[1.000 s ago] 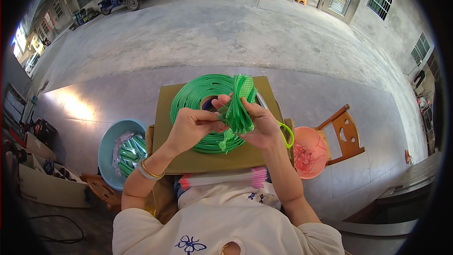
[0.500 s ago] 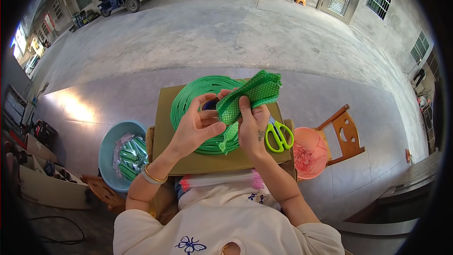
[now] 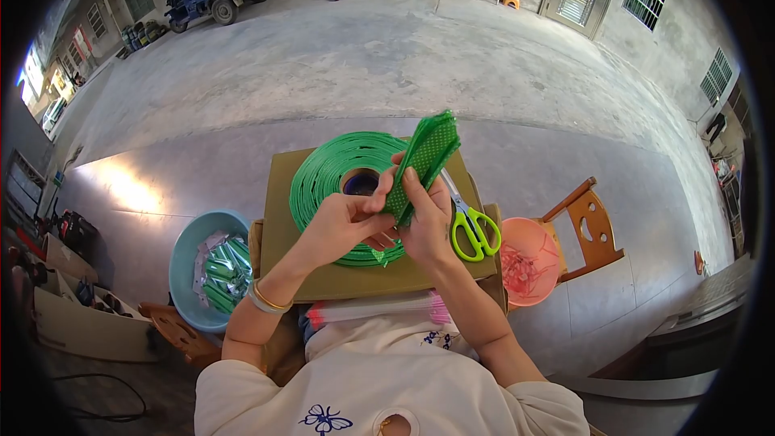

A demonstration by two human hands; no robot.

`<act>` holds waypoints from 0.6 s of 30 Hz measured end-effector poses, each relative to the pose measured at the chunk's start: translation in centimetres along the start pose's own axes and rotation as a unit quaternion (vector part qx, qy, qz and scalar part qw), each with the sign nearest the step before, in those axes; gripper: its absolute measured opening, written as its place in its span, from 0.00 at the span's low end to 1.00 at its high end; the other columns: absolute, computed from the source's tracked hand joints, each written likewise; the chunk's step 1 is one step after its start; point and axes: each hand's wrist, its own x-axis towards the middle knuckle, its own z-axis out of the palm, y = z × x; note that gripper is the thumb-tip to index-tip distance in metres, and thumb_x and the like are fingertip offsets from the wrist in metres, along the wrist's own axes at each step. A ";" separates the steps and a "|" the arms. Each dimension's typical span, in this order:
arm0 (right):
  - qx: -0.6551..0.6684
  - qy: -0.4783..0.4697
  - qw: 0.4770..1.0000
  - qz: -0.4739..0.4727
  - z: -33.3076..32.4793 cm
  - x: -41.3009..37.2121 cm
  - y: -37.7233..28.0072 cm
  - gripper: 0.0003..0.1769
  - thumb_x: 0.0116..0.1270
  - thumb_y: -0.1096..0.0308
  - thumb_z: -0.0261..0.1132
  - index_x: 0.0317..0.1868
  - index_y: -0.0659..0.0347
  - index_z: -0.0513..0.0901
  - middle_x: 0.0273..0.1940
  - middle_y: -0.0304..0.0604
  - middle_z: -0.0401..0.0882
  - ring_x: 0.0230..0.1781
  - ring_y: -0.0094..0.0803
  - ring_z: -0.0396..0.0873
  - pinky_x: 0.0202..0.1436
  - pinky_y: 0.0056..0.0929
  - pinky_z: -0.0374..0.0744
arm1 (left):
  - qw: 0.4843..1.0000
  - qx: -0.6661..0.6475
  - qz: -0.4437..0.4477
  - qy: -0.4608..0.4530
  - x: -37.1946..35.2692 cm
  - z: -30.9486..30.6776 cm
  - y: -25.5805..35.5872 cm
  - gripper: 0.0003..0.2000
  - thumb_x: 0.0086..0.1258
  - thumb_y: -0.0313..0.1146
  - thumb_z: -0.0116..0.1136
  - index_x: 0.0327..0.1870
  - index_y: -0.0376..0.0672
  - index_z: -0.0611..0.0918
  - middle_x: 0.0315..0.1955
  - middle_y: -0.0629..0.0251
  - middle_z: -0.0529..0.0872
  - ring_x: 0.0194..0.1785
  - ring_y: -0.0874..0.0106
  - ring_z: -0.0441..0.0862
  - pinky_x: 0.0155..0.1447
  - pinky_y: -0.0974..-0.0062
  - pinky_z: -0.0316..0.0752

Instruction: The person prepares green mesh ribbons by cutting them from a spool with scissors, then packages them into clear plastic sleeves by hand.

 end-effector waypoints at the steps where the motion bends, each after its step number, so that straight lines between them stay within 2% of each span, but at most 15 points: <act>1: -0.006 -0.019 1.000 0.008 -0.3 -0.1 0.0 0.12 0.71 0.67 0.48 0.47 0.66 0.70 0.32 0.40 0.76 0.26 0.23 0.74 0.30 0.21 0.74 | 0.999 0.000 0.054 0.001 -0.1 -0.2 0.3 0.10 0.64 0.29 0.59 0.41 0.29 0.79 0.27 0.60 0.84 0.32 0.73 0.84 0.37 0.80 0.81; 3: -0.162 -0.038 0.980 0.108 -0.5 0.0 -1.3 0.10 0.71 0.68 0.48 0.46 0.63 0.70 0.28 0.37 0.72 0.22 0.21 0.70 0.26 0.19 0.70 | 0.987 0.000 0.163 0.007 -0.4 -0.7 1.2 0.12 0.63 0.28 0.60 0.44 0.30 0.79 0.27 0.62 0.84 0.34 0.76 0.83 0.39 0.82 0.80; 4: -0.238 -0.049 0.957 0.157 -0.6 0.0 -2.0 0.09 0.71 0.69 0.47 0.46 0.62 0.71 0.27 0.35 0.71 0.21 0.20 0.69 0.24 0.17 0.68 | 0.985 -0.025 0.168 0.040 -0.5 -1.1 1.5 0.13 0.62 0.27 0.61 0.46 0.30 0.78 0.27 0.64 0.84 0.34 0.77 0.82 0.40 0.82 0.79; 5: -0.303 -0.079 0.927 0.206 -0.7 -0.1 -2.4 0.07 0.70 0.69 0.47 0.41 0.60 0.71 0.26 0.34 0.72 0.20 0.19 0.67 0.22 0.18 0.65 | 0.981 -0.050 0.174 0.072 -0.6 -1.5 1.9 0.15 0.62 0.26 0.61 0.48 0.31 0.78 0.27 0.65 0.84 0.34 0.79 0.82 0.41 0.83 0.79; 7: -0.386 -0.132 0.888 0.211 -1.5 -0.8 -2.0 0.07 0.70 0.70 0.47 0.37 0.61 0.71 0.25 0.34 0.72 0.20 0.18 0.66 0.22 0.19 0.66 | 0.981 0.006 0.162 0.103 -0.4 -2.7 2.3 0.18 0.61 0.25 0.61 0.52 0.32 0.76 0.29 0.65 0.84 0.34 0.80 0.81 0.42 0.82 0.79; 8: -0.426 -0.157 0.865 0.212 -1.7 -1.1 -1.9 0.07 0.70 0.70 0.47 0.36 0.61 0.71 0.24 0.35 0.72 0.19 0.18 0.66 0.22 0.19 0.66 | 0.981 0.088 0.143 0.102 -0.4 -3.7 2.3 0.19 0.61 0.25 0.61 0.54 0.32 0.75 0.31 0.64 0.84 0.35 0.79 0.81 0.42 0.82 0.79; 9: -0.433 -0.156 0.861 0.214 -1.3 -1.1 -2.2 0.08 0.69 0.70 0.49 0.33 0.63 0.71 0.22 0.35 0.72 0.18 0.19 0.66 0.23 0.21 0.67 | 0.973 0.169 0.122 0.101 -0.4 -4.1 2.2 0.21 0.61 0.24 0.61 0.56 0.33 0.73 0.33 0.62 0.84 0.35 0.79 0.81 0.43 0.81 0.79; 12: -0.460 -0.162 0.839 0.239 -0.7 -1.1 -2.8 0.10 0.69 0.68 0.50 0.32 0.63 0.72 0.20 0.34 0.71 0.17 0.19 0.66 0.23 0.21 0.67 | 0.918 0.349 0.105 0.154 -0.8 -3.4 2.1 0.19 0.61 0.23 0.60 0.55 0.36 0.75 0.33 0.61 0.84 0.34 0.81 0.80 0.38 0.82 0.78; 15: -0.505 -0.148 0.836 0.159 -2.3 -1.1 -1.8 0.12 0.70 0.66 0.52 0.31 0.64 0.74 0.17 0.33 0.69 0.16 0.18 0.66 0.21 0.20 0.66 | 0.954 0.152 0.153 0.209 -1.1 -2.0 1.6 0.13 0.61 0.23 0.59 0.48 0.37 0.80 0.31 0.61 0.85 0.33 0.81 0.81 0.33 0.83 0.77; 18: -0.450 -0.037 0.871 0.194 -2.9 -0.6 -3.1 0.14 0.71 0.62 0.51 0.34 0.65 0.75 0.19 0.32 0.69 0.15 0.14 0.62 0.18 0.15 0.60 | 0.951 0.252 0.090 0.153 -2.0 -1.9 -0.3 0.09 0.61 0.26 0.60 0.42 0.35 0.81 0.32 0.60 0.86 0.32 0.80 0.82 0.32 0.82 0.75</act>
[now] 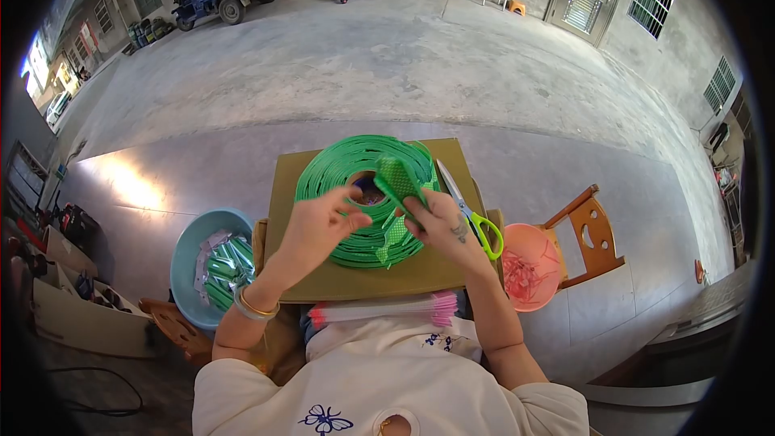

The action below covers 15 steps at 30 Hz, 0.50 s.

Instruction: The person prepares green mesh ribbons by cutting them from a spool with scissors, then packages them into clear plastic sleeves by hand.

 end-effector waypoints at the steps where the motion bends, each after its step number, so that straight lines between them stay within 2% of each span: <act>1: 0.057 0.016 0.998 0.006 -0.5 -0.2 -0.2 0.15 0.71 0.60 0.51 0.34 0.64 0.75 0.18 0.33 0.68 0.13 0.15 0.62 0.16 0.15 0.60 | 0.995 0.055 0.024 -0.074 -0.8 0.7 -0.5 0.10 0.61 0.29 0.60 0.42 0.35 0.81 0.33 0.58 0.85 0.31 0.75 0.83 0.33 0.80 0.76; 2: 0.087 0.022 0.996 0.000 -0.9 -0.3 -0.5 0.15 0.72 0.60 0.51 0.35 0.63 0.75 0.17 0.33 0.68 0.13 0.15 0.62 0.15 0.15 0.60 | 0.982 0.108 0.048 -0.147 -1.8 1.7 -1.0 0.11 0.61 0.32 0.60 0.41 0.35 0.81 0.34 0.56 0.85 0.30 0.70 0.84 0.35 0.77 0.76; 4: 0.144 0.034 0.989 -0.010 -1.3 -0.6 -0.9 0.15 0.72 0.59 0.51 0.35 0.63 0.74 0.17 0.33 0.68 0.12 0.16 0.62 0.14 0.16 0.60 | 0.957 0.148 0.110 -0.222 -4.0 4.6 -2.9 0.13 0.63 0.38 0.57 0.35 0.35 0.81 0.26 0.49 0.82 0.32 0.54 0.81 0.37 0.65 0.76; 7: 0.149 0.028 0.988 -0.015 -1.2 -0.7 -0.9 0.14 0.72 0.60 0.51 0.36 0.62 0.75 0.17 0.32 0.68 0.11 0.15 0.61 0.12 0.16 0.58 | 0.930 0.234 0.097 -0.266 -6.2 7.3 -4.9 0.12 0.62 0.36 0.56 0.38 0.37 0.82 0.31 0.51 0.83 0.34 0.54 0.80 0.39 0.63 0.75; 11: 0.147 0.023 0.989 -0.017 -0.9 -0.5 -0.7 0.13 0.72 0.60 0.51 0.36 0.61 0.75 0.17 0.31 0.68 0.10 0.15 0.61 0.12 0.16 0.57 | 0.911 0.264 0.133 -0.289 -6.8 7.9 -6.5 0.11 0.59 0.35 0.57 0.35 0.35 0.82 0.28 0.53 0.82 0.34 0.55 0.81 0.37 0.61 0.75; 15: 0.143 0.017 0.989 -0.020 -1.0 -0.4 -0.3 0.13 0.72 0.60 0.51 0.36 0.61 0.76 0.17 0.32 0.68 0.10 0.15 0.61 0.12 0.16 0.57 | 0.876 0.333 0.152 -0.315 -6.7 7.6 -5.4 0.09 0.56 0.34 0.58 0.32 0.37 0.82 0.25 0.56 0.82 0.30 0.56 0.81 0.35 0.62 0.75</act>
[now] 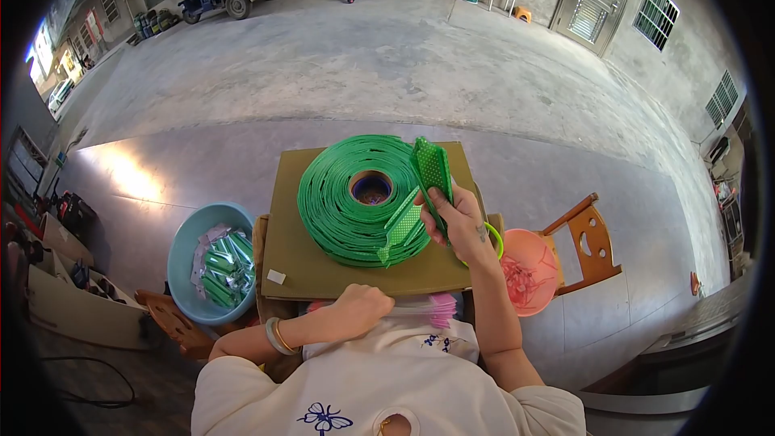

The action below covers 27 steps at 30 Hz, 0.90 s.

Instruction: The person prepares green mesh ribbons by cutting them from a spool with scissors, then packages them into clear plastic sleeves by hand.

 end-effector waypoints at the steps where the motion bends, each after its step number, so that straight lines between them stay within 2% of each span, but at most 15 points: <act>1: 0.002 0.000 1.000 0.001 0.0 0.0 -0.1 0.13 0.72 0.60 0.51 0.37 0.61 0.76 0.17 0.32 0.68 0.10 0.15 0.61 0.12 0.15 0.57 | 1.000 0.023 0.003 -0.004 0.1 -0.3 0.2 0.09 0.56 0.34 0.58 0.31 0.38 0.82 0.23 0.56 0.82 0.29 0.56 0.81 0.34 0.62 0.75; 4: 0.012 -0.002 1.000 -0.009 -0.1 -0.1 0.0 0.14 0.72 0.60 0.51 0.37 0.61 0.76 0.17 0.32 0.68 0.10 0.16 0.61 0.12 0.16 0.57 | 0.993 -0.079 -0.034 0.078 0.0 -0.7 0.1 0.09 0.57 0.35 0.58 0.29 0.39 0.83 0.20 0.56 0.82 0.25 0.58 0.80 0.32 0.65 0.75; 7: 0.034 -0.002 0.999 -0.006 -0.4 -0.1 -0.3 0.14 0.72 0.60 0.50 0.37 0.64 0.74 0.17 0.35 0.68 0.11 0.17 0.62 0.13 0.16 0.58 | 0.984 -0.155 -0.055 0.074 -0.2 -3.1 0.2 0.06 0.58 0.33 0.59 0.26 0.41 0.82 0.22 0.57 0.83 0.23 0.64 0.81 0.28 0.68 0.74; 8: 0.043 -0.002 0.999 -0.001 -0.5 -0.2 -0.4 0.15 0.72 0.61 0.49 0.37 0.65 0.73 0.17 0.36 0.68 0.12 0.18 0.62 0.13 0.16 0.59 | 0.964 -0.225 -0.082 0.118 -0.1 -3.7 -0.1 0.06 0.59 0.32 0.58 0.27 0.40 0.82 0.21 0.59 0.83 0.22 0.67 0.81 0.26 0.70 0.74; 10: 0.153 -0.073 0.985 0.007 -1.2 -0.6 -0.8 0.15 0.72 0.61 0.49 0.38 0.66 0.73 0.16 0.37 0.68 0.11 0.19 0.62 0.13 0.16 0.59 | 0.901 -0.360 -0.133 0.204 0.2 -4.8 -0.8 0.06 0.63 0.31 0.56 0.29 0.38 0.81 0.20 0.62 0.83 0.20 0.72 0.80 0.24 0.75 0.74; 12: 0.202 -0.160 0.966 0.007 -2.1 -0.9 -1.0 0.16 0.72 0.60 0.50 0.40 0.68 0.72 0.15 0.36 0.68 0.10 0.18 0.60 0.13 0.16 0.58 | 0.784 -0.502 -0.155 0.330 0.6 -6.8 -2.4 0.05 0.66 0.27 0.52 0.33 0.36 0.79 0.20 0.65 0.81 0.19 0.76 0.79 0.21 0.82 0.72; 13: 0.155 -0.188 0.969 0.036 -2.0 -1.0 -1.3 0.15 0.71 0.60 0.50 0.41 0.67 0.73 0.16 0.35 0.68 0.10 0.17 0.60 0.13 0.16 0.58 | 0.797 -0.435 -0.044 0.416 0.7 -7.8 -3.7 0.05 0.66 0.27 0.52 0.37 0.34 0.77 0.20 0.64 0.81 0.18 0.76 0.79 0.18 0.84 0.70; 14: 0.106 -0.214 0.969 0.065 -1.9 -1.3 -1.9 0.15 0.71 0.60 0.51 0.41 0.65 0.74 0.16 0.34 0.68 0.11 0.16 0.60 0.14 0.15 0.58 | 0.740 -0.511 -0.150 0.410 0.4 -8.6 -3.8 0.05 0.65 0.27 0.52 0.36 0.34 0.77 0.20 0.64 0.81 0.17 0.77 0.78 0.16 0.84 0.69; 15: 0.058 -0.238 0.965 0.093 -1.8 -1.6 -2.4 0.14 0.71 0.60 0.51 0.42 0.64 0.75 0.16 0.32 0.68 0.11 0.15 0.60 0.14 0.15 0.58 | 0.723 -0.503 -0.149 0.449 0.7 -9.3 -3.9 0.06 0.66 0.27 0.52 0.35 0.33 0.77 0.20 0.64 0.80 0.15 0.78 0.77 0.15 0.85 0.67; 17: -0.020 -0.261 0.952 0.159 -0.9 -1.6 -2.2 0.13 0.70 0.60 0.53 0.47 0.60 0.73 0.18 0.31 0.69 0.12 0.14 0.60 0.15 0.15 0.58 | 0.763 -0.438 -0.175 0.442 0.5 -10.4 -3.6 0.06 0.63 0.25 0.55 0.38 0.33 0.78 0.23 0.62 0.82 0.20 0.73 0.81 0.21 0.81 0.71; 19: -0.052 -0.278 0.940 0.192 0.6 -1.2 -1.1 0.13 0.70 0.60 0.53 0.49 0.57 0.72 0.18 0.30 0.69 0.12 0.14 0.61 0.14 0.15 0.58 | 0.814 -0.280 -0.069 0.504 0.9 -9.4 -3.9 0.09 0.59 0.22 0.57 0.40 0.33 0.78 0.27 0.59 0.83 0.30 0.67 0.84 0.32 0.75 0.75; 20: -0.017 -0.273 0.946 0.172 0.9 -0.5 0.2 0.14 0.70 0.59 0.52 0.50 0.57 0.71 0.18 0.31 0.69 0.12 0.15 0.62 0.14 0.15 0.58 | 0.827 -0.227 -0.056 0.511 1.2 -8.9 -4.1 0.15 0.55 0.19 0.58 0.45 0.34 0.76 0.32 0.57 0.83 0.37 0.62 0.83 0.40 0.72 0.75; 21: 0.011 -0.222 0.959 0.175 1.4 -0.2 0.6 0.13 0.70 0.59 0.52 0.49 0.57 0.72 0.18 0.31 0.69 0.12 0.15 0.62 0.14 0.15 0.58 | 0.816 -0.185 -0.053 0.546 1.6 -9.4 -2.8 0.16 0.58 0.20 0.57 0.49 0.35 0.74 0.33 0.56 0.83 0.35 0.67 0.84 0.37 0.75 0.75; 23: 0.068 -0.117 0.975 0.178 1.9 0.6 1.2 0.13 0.70 0.59 0.52 0.48 0.57 0.72 0.18 0.32 0.68 0.12 0.16 0.62 0.14 0.15 0.58 | 0.797 -0.392 -0.176 0.425 1.3 -10.5 -1.1 0.17 0.60 0.21 0.56 0.52 0.36 0.71 0.37 0.55 0.83 0.35 0.72 0.83 0.36 0.78 0.75; 27: 0.169 -0.073 0.968 0.169 0.0 2.0 2.9 0.13 0.72 0.60 0.50 0.45 0.60 0.73 0.17 0.32 0.65 0.11 0.17 0.59 0.12 0.17 0.56 | 0.778 -0.555 -0.096 0.277 0.2 -10.9 -2.2 0.16 0.63 0.19 0.50 0.53 0.34 0.72 0.44 0.54 0.81 0.41 0.70 0.83 0.41 0.77 0.79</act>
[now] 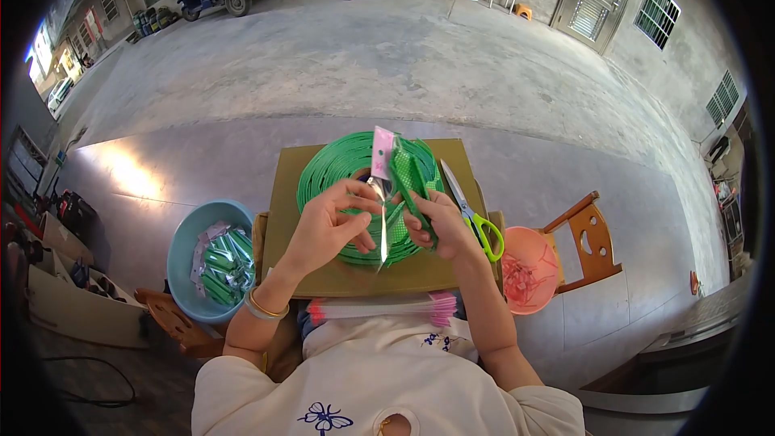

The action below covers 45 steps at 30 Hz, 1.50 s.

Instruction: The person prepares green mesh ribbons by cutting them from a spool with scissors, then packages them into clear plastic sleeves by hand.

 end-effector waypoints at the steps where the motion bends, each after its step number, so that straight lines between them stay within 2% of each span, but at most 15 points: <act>1: 0.030 0.015 0.999 -0.006 -0.1 -0.2 -0.3 0.14 0.72 0.61 0.48 0.45 0.64 0.73 0.17 0.32 0.63 0.11 0.16 0.58 0.12 0.16 0.55 | 0.998 -0.031 0.003 -0.056 0.0 -0.3 -0.2 0.16 0.63 0.18 0.48 0.54 0.33 0.72 0.46 0.54 0.80 0.44 0.68 0.83 0.43 0.75 0.79; 3: 0.047 0.018 0.999 -0.018 -0.5 -0.2 -0.6 0.14 0.73 0.62 0.48 0.45 0.65 0.72 0.17 0.32 0.63 0.11 0.17 0.58 0.12 0.17 0.55 | 0.986 -0.081 0.028 -0.140 -0.2 -0.6 -0.8 0.19 0.64 0.15 0.43 0.57 0.31 0.71 0.50 0.55 0.78 0.51 0.62 0.80 0.53 0.71 0.78; 6: 0.067 0.029 0.997 -0.026 -0.9 0.0 -0.3 0.15 0.73 0.61 0.47 0.46 0.64 0.72 0.18 0.33 0.64 0.11 0.18 0.58 0.12 0.18 0.55 | 0.981 -0.145 0.039 -0.123 -0.1 -0.7 -1.3 0.21 0.64 0.15 0.44 0.60 0.32 0.69 0.51 0.54 0.78 0.53 0.62 0.79 0.57 0.69 0.76; 11: 0.007 0.117 0.990 -0.078 0.0 0.5 0.4 0.14 0.72 0.61 0.48 0.44 0.63 0.73 0.19 0.35 0.67 0.11 0.20 0.60 0.12 0.19 0.58 | 0.995 0.002 0.097 0.003 0.9 -1.2 -2.1 0.18 0.66 0.19 0.48 0.58 0.31 0.71 0.49 0.53 0.80 0.49 0.65 0.80 0.51 0.74 0.78; 17: -0.131 -0.067 0.986 0.075 2.6 -2.1 -0.8 0.16 0.70 0.58 0.51 0.36 0.63 0.76 0.16 0.34 0.69 0.11 0.18 0.63 0.12 0.18 0.58 | 0.954 0.145 0.171 0.198 2.9 -2.3 -4.4 0.15 0.68 0.19 0.45 0.55 0.29 0.73 0.48 0.55 0.80 0.49 0.67 0.81 0.49 0.78 0.78; 21: -0.227 -0.041 0.971 0.058 3.7 -1.2 1.0 0.15 0.69 0.58 0.52 0.34 0.62 0.76 0.17 0.33 0.70 0.12 0.17 0.63 0.13 0.19 0.59 | 0.932 0.203 0.194 0.229 2.6 -1.3 -3.7 0.16 0.68 0.21 0.47 0.57 0.30 0.73 0.45 0.53 0.82 0.41 0.72 0.83 0.42 0.79 0.77; 24: -0.221 -0.024 0.973 0.061 3.8 -0.5 1.9 0.15 0.70 0.59 0.51 0.36 0.63 0.75 0.18 0.34 0.70 0.12 0.18 0.63 0.14 0.19 0.61 | 0.880 0.352 0.220 0.232 2.2 -0.2 -3.6 0.18 0.66 0.22 0.48 0.58 0.31 0.72 0.39 0.44 0.82 0.35 0.64 0.84 0.36 0.76 0.75; 27: 0.049 -0.031 0.996 0.072 3.4 0.2 2.5 0.14 0.72 0.61 0.49 0.38 0.63 0.74 0.20 0.35 0.69 0.12 0.20 0.62 0.15 0.20 0.62 | 0.833 0.410 0.289 0.234 2.2 0.8 -4.6 0.21 0.63 0.18 0.48 0.60 0.30 0.68 0.42 0.42 0.79 0.32 0.60 0.81 0.36 0.72 0.75; 30: 0.133 -0.038 0.988 0.064 3.3 0.5 2.9 0.14 0.72 0.61 0.49 0.38 0.64 0.73 0.21 0.37 0.71 0.13 0.21 0.64 0.13 0.20 0.63 | 0.865 0.394 0.246 0.191 2.0 1.1 -4.8 0.28 0.58 0.14 0.47 0.63 0.36 0.66 0.49 0.43 0.77 0.32 0.59 0.81 0.37 0.70 0.75; 33: 0.100 -0.079 0.989 0.079 3.2 0.4 2.9 0.13 0.72 0.62 0.50 0.38 0.64 0.73 0.21 0.37 0.71 0.13 0.22 0.64 0.14 0.20 0.64 | 0.908 0.325 0.219 0.148 1.9 0.9 -3.7 0.29 0.54 0.12 0.48 0.60 0.43 0.72 0.49 0.47 0.78 0.35 0.59 0.82 0.40 0.72 0.76; 36: 0.129 -0.202 0.958 0.159 2.2 0.0 2.4 0.13 0.72 0.62 0.50 0.38 0.64 0.73 0.20 0.37 0.70 0.14 0.22 0.65 0.14 0.20 0.65 | 0.916 0.306 0.260 -0.006 2.1 -1.0 -3.4 0.25 0.53 0.10 0.46 0.51 0.43 0.80 0.49 0.49 0.80 0.33 0.68 0.82 0.38 0.76 0.74; 37: 0.133 -0.199 0.961 0.140 2.0 0.1 2.5 0.13 0.72 0.62 0.50 0.38 0.64 0.73 0.20 0.37 0.71 0.15 0.22 0.66 0.15 0.21 0.65 | 0.959 0.223 0.172 -0.042 1.5 -1.0 -2.5 0.22 0.54 0.12 0.48 0.47 0.46 0.83 0.40 0.54 0.84 0.35 0.71 0.83 0.42 0.77 0.75; 39: 0.140 -0.192 0.966 0.103 1.8 0.4 2.7 0.13 0.72 0.62 0.50 0.38 0.64 0.74 0.21 0.38 0.72 0.16 0.22 0.67 0.15 0.21 0.66 | 0.957 0.241 0.143 -0.073 1.3 -1.6 -1.4 0.24 0.54 0.12 0.46 0.48 0.46 0.83 0.34 0.56 0.85 0.35 0.74 0.84 0.41 0.79 0.75; 42: -0.100 -0.001 0.994 -0.052 3.5 0.4 2.8 0.12 0.71 0.63 0.52 0.39 0.64 0.74 0.22 0.39 0.74 0.17 0.22 0.70 0.16 0.21 0.67 | 0.959 0.240 0.135 -0.061 1.6 -1.9 -1.8 0.24 0.54 0.12 0.45 0.49 0.47 0.82 0.28 0.59 0.85 0.34 0.77 0.84 0.40 0.83 0.74; 45: -0.122 -0.051 0.991 -0.019 4.3 -0.2 2.5 0.11 0.69 0.63 0.56 0.39 0.64 0.74 0.24 0.40 0.76 0.18 0.22 0.71 0.17 0.20 0.68 | 0.966 0.228 0.096 -0.081 1.7 -1.4 -1.7 0.21 0.57 0.14 0.46 0.48 0.47 0.83 0.26 0.61 0.85 0.31 0.79 0.82 0.37 0.85 0.73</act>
